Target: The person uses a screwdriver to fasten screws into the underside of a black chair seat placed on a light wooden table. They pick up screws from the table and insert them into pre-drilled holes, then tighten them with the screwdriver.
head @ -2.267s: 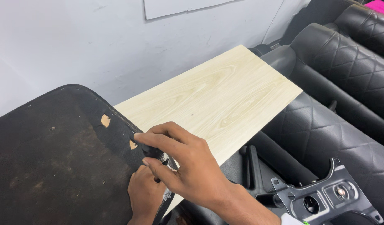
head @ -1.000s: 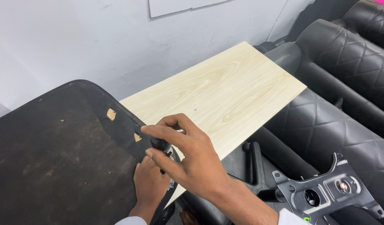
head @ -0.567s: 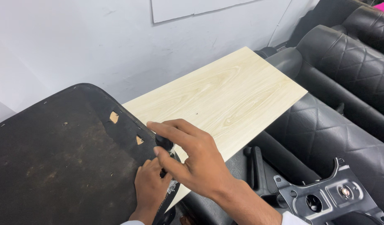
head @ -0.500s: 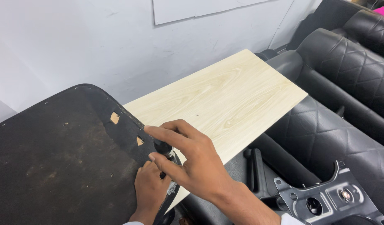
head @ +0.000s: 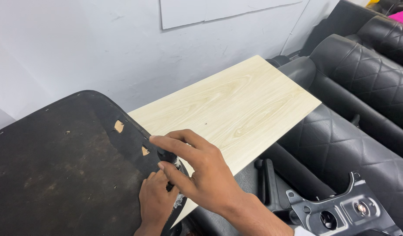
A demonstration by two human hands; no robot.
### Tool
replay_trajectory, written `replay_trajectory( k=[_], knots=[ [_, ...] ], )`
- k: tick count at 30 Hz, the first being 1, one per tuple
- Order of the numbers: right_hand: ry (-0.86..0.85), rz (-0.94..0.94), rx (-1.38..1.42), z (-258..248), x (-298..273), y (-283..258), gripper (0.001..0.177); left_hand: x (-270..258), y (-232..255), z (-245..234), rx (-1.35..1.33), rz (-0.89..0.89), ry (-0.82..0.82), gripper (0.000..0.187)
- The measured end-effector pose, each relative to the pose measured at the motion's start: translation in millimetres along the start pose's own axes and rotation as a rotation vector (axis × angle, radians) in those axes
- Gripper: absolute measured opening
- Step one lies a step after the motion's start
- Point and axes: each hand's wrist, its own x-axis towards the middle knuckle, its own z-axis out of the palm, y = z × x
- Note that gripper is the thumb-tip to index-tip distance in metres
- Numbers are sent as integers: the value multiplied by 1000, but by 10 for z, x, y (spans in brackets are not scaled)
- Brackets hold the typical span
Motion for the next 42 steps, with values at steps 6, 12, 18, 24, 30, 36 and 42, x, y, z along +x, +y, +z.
replay_trajectory(
  k=[6, 12, 18, 24, 30, 36, 42],
  knots=[
    [17, -72, -56, 41, 17, 11, 41, 3, -44, 17, 4, 16, -16, 22],
    [-44, 16, -28, 22, -1, -8, 42, -22, -33, 2, -54, 60, 58, 20],
    [2, -57, 22, -16, -33, -20, 39, -19, -44, 18, -30, 51, 51, 16],
    [47, -65, -19, 29, -9, 18, 38, -7, -65, 38, -73, 93, 75, 10],
    [139, -81, -48, 18, 13, 50, 37, 13, -51, 15, -36, 7, -2, 21],
    [40, 36, -9, -62, -27, 38, 37, 11, 6, 3, 14, -13, 48, 19],
    [50, -56, 58, -45, -41, 33, 37, -8, 16, 18, -48, 53, 123, 25]
  ],
)
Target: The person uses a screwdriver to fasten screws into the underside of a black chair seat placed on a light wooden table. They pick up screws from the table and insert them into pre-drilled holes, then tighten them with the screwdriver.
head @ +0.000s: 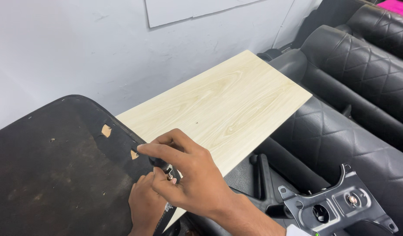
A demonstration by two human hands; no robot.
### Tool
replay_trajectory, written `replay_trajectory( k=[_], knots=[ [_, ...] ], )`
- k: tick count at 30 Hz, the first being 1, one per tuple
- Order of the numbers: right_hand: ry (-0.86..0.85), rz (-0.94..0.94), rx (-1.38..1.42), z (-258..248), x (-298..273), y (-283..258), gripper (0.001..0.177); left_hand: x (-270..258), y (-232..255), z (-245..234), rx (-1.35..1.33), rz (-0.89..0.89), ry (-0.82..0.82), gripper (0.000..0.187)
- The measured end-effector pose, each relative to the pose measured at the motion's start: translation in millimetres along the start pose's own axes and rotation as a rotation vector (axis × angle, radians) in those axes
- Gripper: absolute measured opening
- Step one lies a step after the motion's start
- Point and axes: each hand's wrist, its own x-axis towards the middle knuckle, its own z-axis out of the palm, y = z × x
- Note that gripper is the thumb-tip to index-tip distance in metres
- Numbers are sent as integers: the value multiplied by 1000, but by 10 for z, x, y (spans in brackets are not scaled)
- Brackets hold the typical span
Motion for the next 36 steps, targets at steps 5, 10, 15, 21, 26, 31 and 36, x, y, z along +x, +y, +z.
replay_trajectory(
  k=[5, 10, 15, 21, 26, 31, 36],
  knots=[
    [4, 9, -48, 59, 59, 13, 34, 38, -1, -11, -16, -97, -62, 23],
    [0, 32, -36, 59, 120, 19, 40, 47, 32, -37, 12, -203, -154, 25],
    [-16, 1, -34, 80, 152, 12, 36, 73, 62, -74, 36, -248, -168, 25],
    [-30, 107, -72, 106, 170, 12, 35, 85, 87, -113, 22, -169, -211, 24],
    [-8, 56, -99, 54, 160, 53, 42, 47, 84, -93, 28, -131, -170, 25],
    [-47, 27, -94, 39, 134, 59, 37, 46, 14, -40, 30, -54, -131, 25],
    [-53, -13, -30, 27, 84, 56, 38, 40, -3, -19, 56, -139, -151, 29]
  ],
)
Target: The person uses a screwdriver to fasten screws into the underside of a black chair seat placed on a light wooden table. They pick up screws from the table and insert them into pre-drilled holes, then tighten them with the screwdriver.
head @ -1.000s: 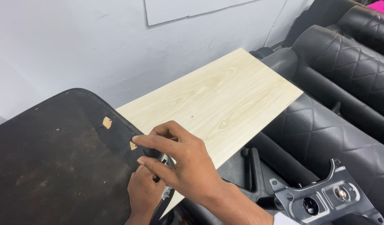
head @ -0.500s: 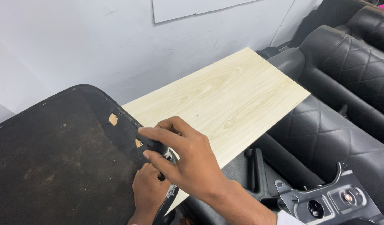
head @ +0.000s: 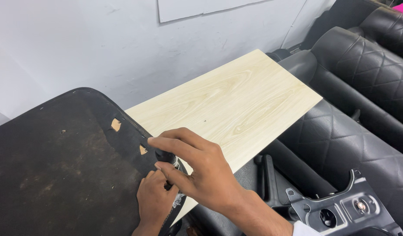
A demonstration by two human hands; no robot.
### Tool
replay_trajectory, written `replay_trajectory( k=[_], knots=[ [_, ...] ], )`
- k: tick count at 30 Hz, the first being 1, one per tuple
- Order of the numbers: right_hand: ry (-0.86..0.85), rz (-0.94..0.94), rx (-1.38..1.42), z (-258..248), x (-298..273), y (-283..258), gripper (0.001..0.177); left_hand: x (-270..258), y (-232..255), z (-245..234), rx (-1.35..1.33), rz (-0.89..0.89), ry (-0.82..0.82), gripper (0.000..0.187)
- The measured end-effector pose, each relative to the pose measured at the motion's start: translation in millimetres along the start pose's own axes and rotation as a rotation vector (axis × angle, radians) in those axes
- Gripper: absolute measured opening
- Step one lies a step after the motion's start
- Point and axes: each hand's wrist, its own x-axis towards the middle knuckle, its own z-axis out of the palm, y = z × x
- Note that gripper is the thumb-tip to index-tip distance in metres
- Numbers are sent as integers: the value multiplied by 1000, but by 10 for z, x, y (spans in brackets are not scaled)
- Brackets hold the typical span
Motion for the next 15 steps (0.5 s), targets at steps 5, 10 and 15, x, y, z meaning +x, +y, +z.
replay_trajectory(
  k=[5, 10, 15],
  knots=[
    [-7, -49, -9, -28, -64, 5, 40, -27, 67, -62, -43, 50, 52, 29],
    [-47, -43, 29, -23, -69, -2, 42, -16, 116, -93, 18, -28, -28, 31],
    [-55, -30, 43, 5, -41, -41, 34, -18, 86, -73, -92, -84, 13, 33]
  ],
)
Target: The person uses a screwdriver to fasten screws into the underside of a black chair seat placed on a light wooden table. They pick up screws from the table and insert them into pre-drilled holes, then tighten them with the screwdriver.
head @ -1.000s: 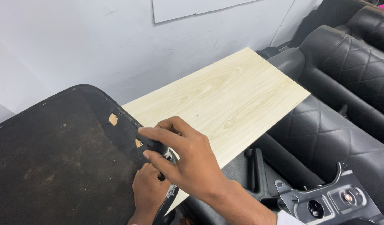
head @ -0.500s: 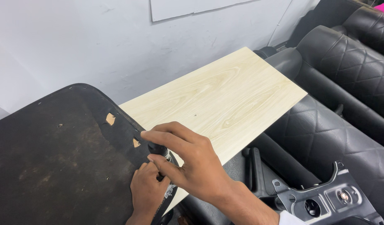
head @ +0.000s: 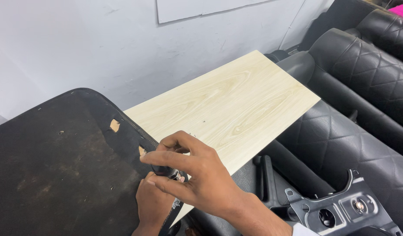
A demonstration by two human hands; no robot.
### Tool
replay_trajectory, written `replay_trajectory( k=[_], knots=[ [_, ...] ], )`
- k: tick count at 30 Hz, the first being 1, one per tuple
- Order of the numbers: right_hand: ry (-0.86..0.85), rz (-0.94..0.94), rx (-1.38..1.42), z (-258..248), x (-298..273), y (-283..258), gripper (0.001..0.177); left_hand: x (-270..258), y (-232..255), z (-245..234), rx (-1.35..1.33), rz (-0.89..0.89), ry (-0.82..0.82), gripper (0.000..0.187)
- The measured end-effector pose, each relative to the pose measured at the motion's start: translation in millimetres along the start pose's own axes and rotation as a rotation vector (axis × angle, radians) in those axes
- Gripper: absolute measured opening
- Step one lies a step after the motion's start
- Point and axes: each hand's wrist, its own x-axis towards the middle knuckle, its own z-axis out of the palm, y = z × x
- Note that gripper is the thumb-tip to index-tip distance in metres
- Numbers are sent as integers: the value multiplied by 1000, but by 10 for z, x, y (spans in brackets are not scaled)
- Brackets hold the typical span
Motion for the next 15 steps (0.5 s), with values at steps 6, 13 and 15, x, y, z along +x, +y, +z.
replay_trajectory(
  k=[6, 13, 15],
  knots=[
    [6, -5, -15, -39, 3, -1, 41, -3, -18, 11, 161, 118, -67, 29],
    [14, 25, -32, -31, 5, -48, 33, -14, -89, 71, 48, 239, 116, 20],
    [4, 86, -45, -25, 11, -51, 39, 7, -115, 84, 73, 231, 155, 23]
  ],
)
